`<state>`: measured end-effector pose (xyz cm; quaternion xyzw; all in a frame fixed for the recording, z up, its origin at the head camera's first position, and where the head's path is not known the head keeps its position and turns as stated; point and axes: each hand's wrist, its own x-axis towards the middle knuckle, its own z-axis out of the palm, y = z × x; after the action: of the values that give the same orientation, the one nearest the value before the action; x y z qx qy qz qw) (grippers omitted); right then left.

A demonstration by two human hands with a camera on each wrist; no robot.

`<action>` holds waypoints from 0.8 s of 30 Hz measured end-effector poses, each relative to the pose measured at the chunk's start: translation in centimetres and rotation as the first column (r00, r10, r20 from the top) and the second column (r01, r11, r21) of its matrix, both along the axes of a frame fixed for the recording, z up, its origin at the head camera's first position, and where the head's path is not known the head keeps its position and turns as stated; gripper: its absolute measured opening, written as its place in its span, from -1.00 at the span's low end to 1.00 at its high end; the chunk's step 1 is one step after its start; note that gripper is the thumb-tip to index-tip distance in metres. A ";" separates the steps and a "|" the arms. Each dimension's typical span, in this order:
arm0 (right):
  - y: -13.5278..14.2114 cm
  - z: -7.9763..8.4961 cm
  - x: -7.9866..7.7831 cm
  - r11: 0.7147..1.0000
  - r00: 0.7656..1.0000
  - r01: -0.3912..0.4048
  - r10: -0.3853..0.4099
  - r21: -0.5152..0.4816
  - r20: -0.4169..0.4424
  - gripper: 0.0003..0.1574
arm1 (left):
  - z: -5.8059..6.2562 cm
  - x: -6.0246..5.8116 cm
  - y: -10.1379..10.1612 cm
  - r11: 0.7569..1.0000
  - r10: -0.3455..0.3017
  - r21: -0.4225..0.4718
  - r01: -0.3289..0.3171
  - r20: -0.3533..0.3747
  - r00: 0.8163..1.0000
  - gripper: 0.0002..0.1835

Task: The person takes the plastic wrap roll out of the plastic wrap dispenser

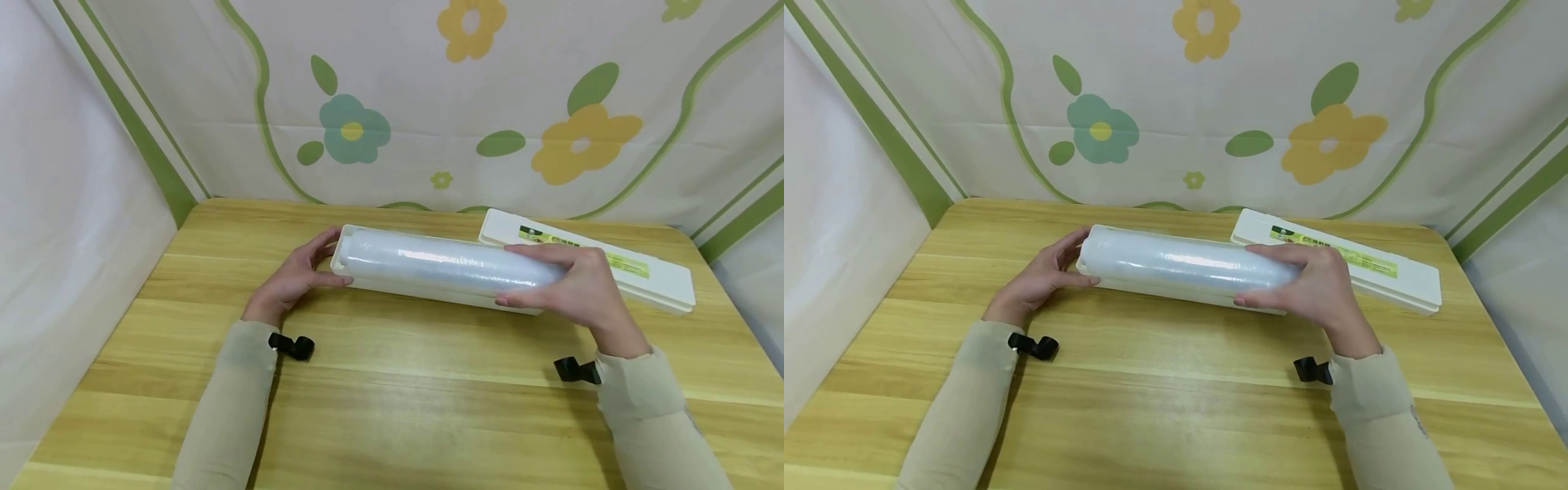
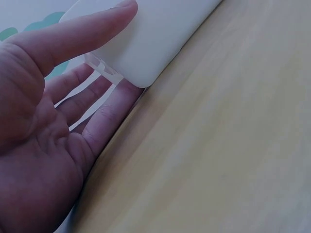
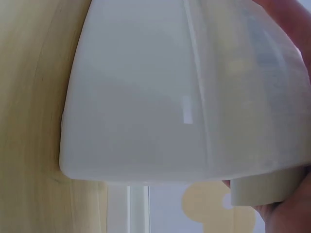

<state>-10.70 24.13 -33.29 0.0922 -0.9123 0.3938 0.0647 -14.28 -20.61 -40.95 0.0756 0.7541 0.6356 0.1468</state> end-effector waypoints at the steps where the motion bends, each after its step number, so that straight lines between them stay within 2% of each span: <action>1: 0.0 0.0 0.1 1.000 1.000 -0.002 0.002 -0.001 -0.011 -0.11 | 0.0 0.0 0.0 1.000 -0.002 -0.001 0.002 0.000 1.000 0.06; 9: 0.6 0.2 0.9 0.999 0.998 -0.011 0.008 -0.042 -0.060 -0.09 | 0.2 0.0 0.0 1.000 0.001 -0.009 -0.001 -0.004 1.000 0.08; 19: 2.0 -0.3 1.8 0.999 0.982 -0.039 0.038 -0.004 -0.183 -0.08 | 0.3 0.1 0.0 1.000 0.008 -0.025 -0.008 0.004 1.000 0.09; 24: 2.8 -0.7 2.5 0.999 0.978 -0.041 0.040 0.001 -0.204 -0.06 | 0.3 0.1 0.0 1.000 0.020 -0.022 -0.020 0.017 1.000 0.11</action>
<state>-8.20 26.94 -34.02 0.1506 -0.8981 0.3851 0.1502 -14.14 -20.58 -40.67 0.0612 0.7605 0.6294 0.1477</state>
